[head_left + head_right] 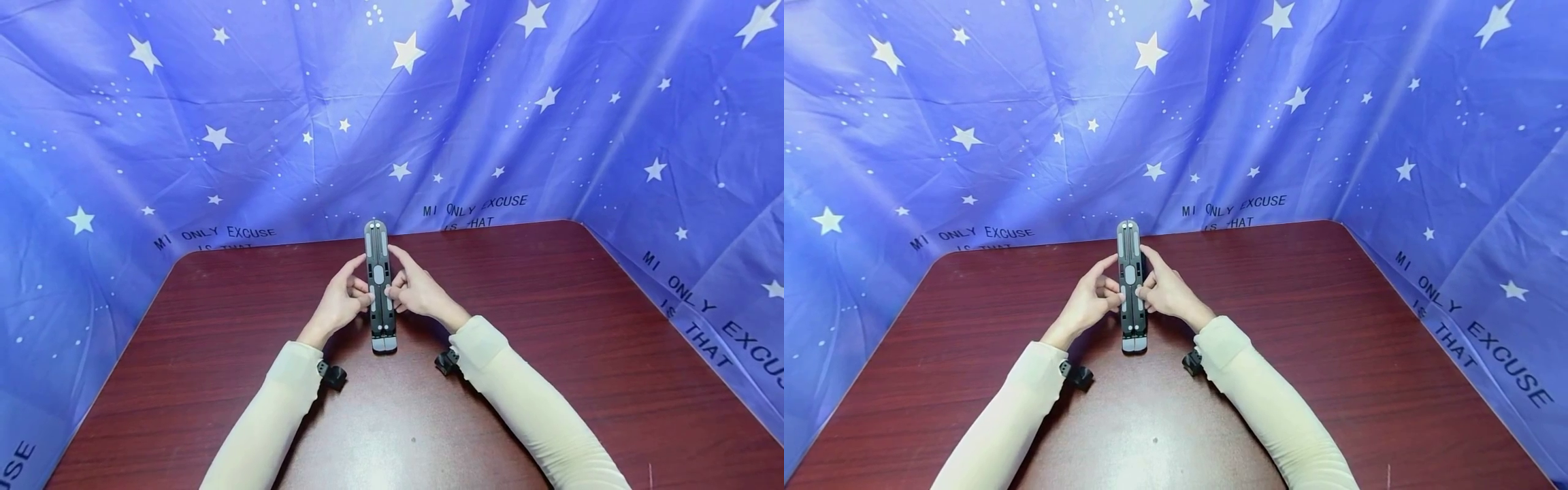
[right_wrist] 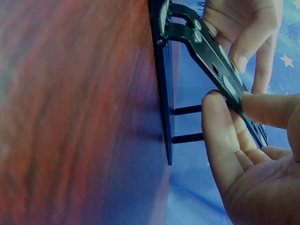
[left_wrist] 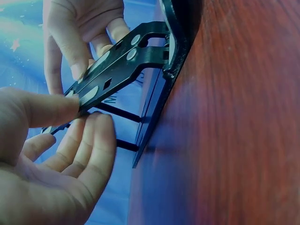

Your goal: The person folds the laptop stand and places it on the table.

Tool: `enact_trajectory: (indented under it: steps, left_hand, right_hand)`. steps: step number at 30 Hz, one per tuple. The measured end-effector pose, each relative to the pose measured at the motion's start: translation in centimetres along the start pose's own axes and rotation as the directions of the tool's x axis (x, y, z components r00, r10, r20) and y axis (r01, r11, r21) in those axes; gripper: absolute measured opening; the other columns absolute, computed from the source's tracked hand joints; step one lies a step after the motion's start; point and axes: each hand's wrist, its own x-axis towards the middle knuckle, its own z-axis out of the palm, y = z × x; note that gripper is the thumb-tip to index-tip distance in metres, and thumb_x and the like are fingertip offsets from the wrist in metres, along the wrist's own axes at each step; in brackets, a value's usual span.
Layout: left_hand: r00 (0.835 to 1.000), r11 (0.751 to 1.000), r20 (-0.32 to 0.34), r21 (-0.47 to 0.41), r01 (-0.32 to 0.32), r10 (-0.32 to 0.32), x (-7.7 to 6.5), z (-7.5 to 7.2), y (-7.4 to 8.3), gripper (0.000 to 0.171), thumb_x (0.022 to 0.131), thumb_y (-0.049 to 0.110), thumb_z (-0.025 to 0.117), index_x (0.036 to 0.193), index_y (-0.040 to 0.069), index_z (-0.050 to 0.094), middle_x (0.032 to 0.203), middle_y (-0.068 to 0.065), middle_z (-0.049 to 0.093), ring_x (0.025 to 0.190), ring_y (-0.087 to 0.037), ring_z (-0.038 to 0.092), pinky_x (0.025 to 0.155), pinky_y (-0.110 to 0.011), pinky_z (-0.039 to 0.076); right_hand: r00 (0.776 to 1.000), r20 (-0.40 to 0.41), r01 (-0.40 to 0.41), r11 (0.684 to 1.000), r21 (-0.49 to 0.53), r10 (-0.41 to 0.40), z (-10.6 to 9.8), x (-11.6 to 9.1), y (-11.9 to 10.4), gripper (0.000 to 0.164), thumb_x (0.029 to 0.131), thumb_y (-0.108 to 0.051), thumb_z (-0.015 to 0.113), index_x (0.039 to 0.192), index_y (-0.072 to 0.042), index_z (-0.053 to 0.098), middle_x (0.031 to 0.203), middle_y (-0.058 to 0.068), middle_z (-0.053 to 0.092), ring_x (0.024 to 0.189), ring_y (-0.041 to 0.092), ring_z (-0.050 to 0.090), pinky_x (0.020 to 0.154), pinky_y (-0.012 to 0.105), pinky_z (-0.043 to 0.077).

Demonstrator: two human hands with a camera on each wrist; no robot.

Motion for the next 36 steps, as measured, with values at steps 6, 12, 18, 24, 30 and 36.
enact_trajectory:
  steps: [6, 12, 18, 24, 30, 36]
  left_hand:
    - [1.0, 0.997, -0.003, 0.079, -0.021, 0.021, -0.3, 0.1, 0.0, 0.086, 0.078, -0.01, 0.067, 0.149, 0.024, 0.032, 0.084, -0.016, 0.064, 0.07, -0.023, 0.065, 0.059, -0.034, 0.053]
    - [1.0, 0.997, 0.011, 0.079, -0.02, 0.019, -0.3, 0.3, -0.2, 0.087, 0.08, -0.012, 0.063, 0.151, 0.024, 0.029, 0.086, -0.019, 0.062, 0.071, -0.025, 0.063, 0.058, -0.03, 0.051]
    - [0.999, 0.999, 0.044, 0.046, -0.03, 0.028, -0.1, 0.1, -0.1, 0.087, 0.08, -0.016, 0.059, 0.152, 0.023, 0.027, 0.088, -0.018, 0.06, 0.073, -0.03, 0.062, 0.059, -0.028, 0.049]
    - [0.996, 0.997, 0.071, 0.046, -0.054, 0.051, 0.1, -0.4, -0.2, 0.087, 0.078, -0.019, 0.055, 0.152, 0.017, 0.028, 0.09, -0.021, 0.06, 0.071, -0.027, 0.06, 0.059, -0.027, 0.047]
    - [0.997, 0.997, 0.079, 0.076, -0.032, 0.026, 0.1, -0.7, -0.2, 0.086, 0.08, -0.013, 0.061, 0.152, 0.02, 0.028, 0.09, -0.016, 0.06, 0.071, -0.021, 0.06, 0.061, -0.03, 0.051]
    - [0.997, 0.989, 0.08, 0.146, -0.036, 0.025, -0.5, -0.8, 0.3, 0.085, 0.08, -0.006, 0.07, 0.15, 0.019, 0.03, 0.094, -0.014, 0.057, 0.074, -0.02, 0.063, 0.065, -0.033, 0.052]
  right_hand:
    - [0.999, 0.014, 0.036, 0.999, -0.005, -0.036, -0.3, -0.1, 0.0, 0.09, 0.085, 0.01, 0.059, 0.153, -0.029, 0.015, 0.075, 0.017, 0.06, 0.062, 0.035, 0.064, 0.059, 0.048, 0.056]
    - [1.0, -0.022, 0.014, 1.0, -0.004, -0.014, 0.1, -0.2, 0.0, 0.089, 0.085, 0.011, 0.059, 0.153, -0.028, 0.017, 0.075, 0.016, 0.059, 0.06, 0.034, 0.064, 0.056, 0.046, 0.056]
    - [0.997, -0.081, -0.015, 1.0, -0.013, 0.014, 0.8, -0.5, -0.4, 0.089, 0.085, 0.012, 0.059, 0.153, -0.028, 0.017, 0.075, 0.016, 0.058, 0.059, 0.032, 0.064, 0.056, 0.043, 0.056]
    - [0.993, -0.108, -0.039, 0.999, 0.002, 0.039, 1.5, -0.7, -1.0, 0.09, 0.086, 0.012, 0.058, 0.153, -0.029, 0.014, 0.076, 0.017, 0.056, 0.059, 0.028, 0.063, 0.057, 0.042, 0.057]
    - [0.997, -0.073, -0.036, 0.999, -0.007, 0.035, 0.7, -0.3, -0.8, 0.088, 0.087, 0.003, 0.063, 0.153, -0.027, 0.012, 0.079, 0.016, 0.063, 0.062, 0.03, 0.066, 0.058, 0.042, 0.057]
    - [0.995, -0.097, 0.036, 0.996, 0.08, -0.028, -1.9, 1.1, -0.3, 0.084, 0.088, -0.005, 0.067, 0.153, -0.026, 0.018, 0.085, 0.02, 0.065, 0.07, 0.042, 0.065, 0.062, 0.048, 0.056]
